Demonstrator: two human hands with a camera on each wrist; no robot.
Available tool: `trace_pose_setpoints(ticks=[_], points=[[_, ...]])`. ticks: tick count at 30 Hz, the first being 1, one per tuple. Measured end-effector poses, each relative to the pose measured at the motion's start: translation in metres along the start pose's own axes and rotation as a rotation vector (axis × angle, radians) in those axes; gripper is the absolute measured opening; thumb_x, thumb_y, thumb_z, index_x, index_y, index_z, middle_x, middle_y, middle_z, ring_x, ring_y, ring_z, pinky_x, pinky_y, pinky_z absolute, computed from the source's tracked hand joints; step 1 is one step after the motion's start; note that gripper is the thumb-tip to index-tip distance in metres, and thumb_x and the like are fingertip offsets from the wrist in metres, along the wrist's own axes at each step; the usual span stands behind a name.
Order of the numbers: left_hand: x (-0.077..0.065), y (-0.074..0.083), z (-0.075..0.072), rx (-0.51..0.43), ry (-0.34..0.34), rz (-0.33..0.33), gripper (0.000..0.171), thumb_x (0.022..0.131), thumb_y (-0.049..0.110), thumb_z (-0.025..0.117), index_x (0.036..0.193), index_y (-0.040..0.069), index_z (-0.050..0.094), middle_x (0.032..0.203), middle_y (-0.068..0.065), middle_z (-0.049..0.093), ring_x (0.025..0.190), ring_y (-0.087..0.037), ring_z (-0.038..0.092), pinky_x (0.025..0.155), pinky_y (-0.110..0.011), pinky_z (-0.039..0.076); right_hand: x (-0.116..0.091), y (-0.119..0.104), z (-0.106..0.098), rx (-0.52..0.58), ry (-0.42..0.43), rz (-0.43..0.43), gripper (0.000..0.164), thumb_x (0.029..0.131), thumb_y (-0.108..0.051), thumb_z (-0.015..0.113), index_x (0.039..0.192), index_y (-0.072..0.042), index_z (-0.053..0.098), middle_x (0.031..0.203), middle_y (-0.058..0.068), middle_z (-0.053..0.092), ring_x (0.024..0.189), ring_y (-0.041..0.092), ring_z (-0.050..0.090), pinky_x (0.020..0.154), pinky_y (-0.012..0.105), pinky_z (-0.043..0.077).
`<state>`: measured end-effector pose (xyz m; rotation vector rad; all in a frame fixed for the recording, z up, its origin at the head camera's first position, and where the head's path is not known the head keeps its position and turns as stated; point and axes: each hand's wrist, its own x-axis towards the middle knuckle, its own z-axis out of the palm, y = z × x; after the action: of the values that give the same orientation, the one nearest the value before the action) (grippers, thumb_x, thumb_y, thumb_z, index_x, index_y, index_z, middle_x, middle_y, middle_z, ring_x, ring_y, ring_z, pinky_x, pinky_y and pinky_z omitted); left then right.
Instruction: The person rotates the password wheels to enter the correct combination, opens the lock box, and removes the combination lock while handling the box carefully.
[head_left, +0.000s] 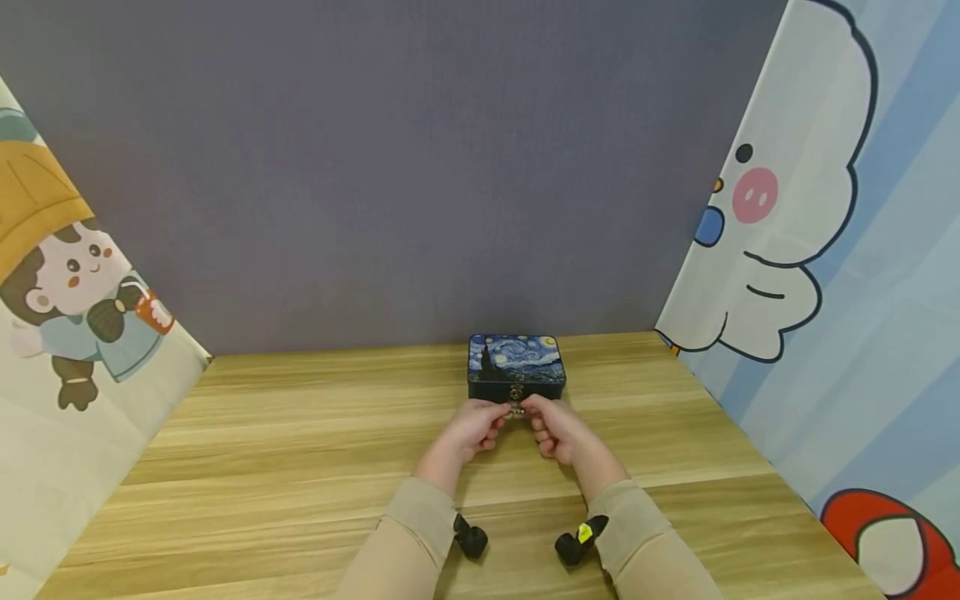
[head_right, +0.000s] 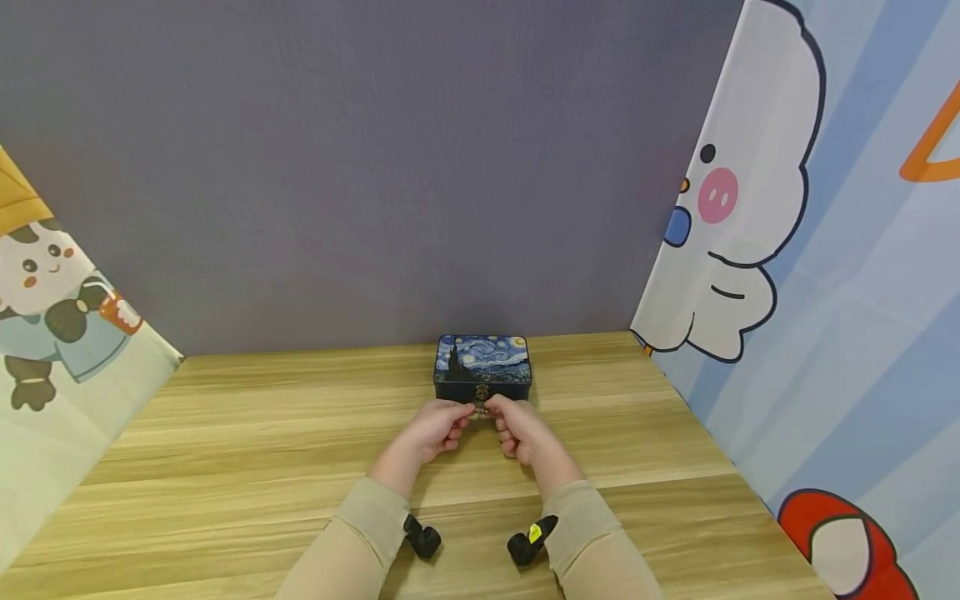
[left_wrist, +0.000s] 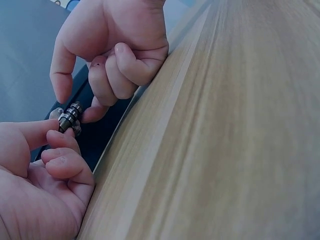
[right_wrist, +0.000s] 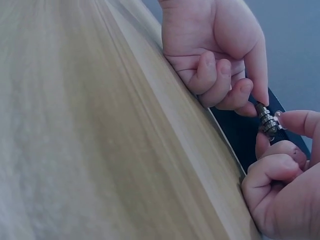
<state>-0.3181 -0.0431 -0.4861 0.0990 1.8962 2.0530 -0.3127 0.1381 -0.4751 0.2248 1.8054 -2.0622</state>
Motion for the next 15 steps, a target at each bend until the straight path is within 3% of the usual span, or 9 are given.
trace_pose_setpoints(ticks=[4, 15], points=[[-0.0002, -0.0001, -0.0002, 0.005, -0.004, -0.010, 0.023, 0.103, 0.017, 0.059, 0.092, -0.003, 0.061, 0.068, 0.002, 0.048, 0.049, -0.007, 0.035, 0.046, -0.021, 0.031, 0.0003, -0.0004, -0.0010, -0.006, -0.001, -0.002, 0.028, 0.089, -0.024, 0.065, 0.067, -0.016, 0.048, 0.055, -0.008, 0.029, 0.042, 0.004, 0.024, 0.039, 0.019, 0.021], [-0.0007, 0.0002, 0.0000, 0.014, -0.013, -0.007, 0.025, 0.104, 0.018, 0.057, 0.091, -0.003, 0.061, 0.068, 0.001, 0.048, 0.050, -0.008, 0.035, 0.047, -0.022, 0.032, -0.0018, 0.0007, 0.0039, -0.054, -0.009, -0.034, 0.018, 0.087, -0.019, 0.066, 0.076, -0.010, 0.055, 0.056, -0.007, 0.032, 0.043, 0.006, 0.025, 0.040, 0.020, 0.021]])
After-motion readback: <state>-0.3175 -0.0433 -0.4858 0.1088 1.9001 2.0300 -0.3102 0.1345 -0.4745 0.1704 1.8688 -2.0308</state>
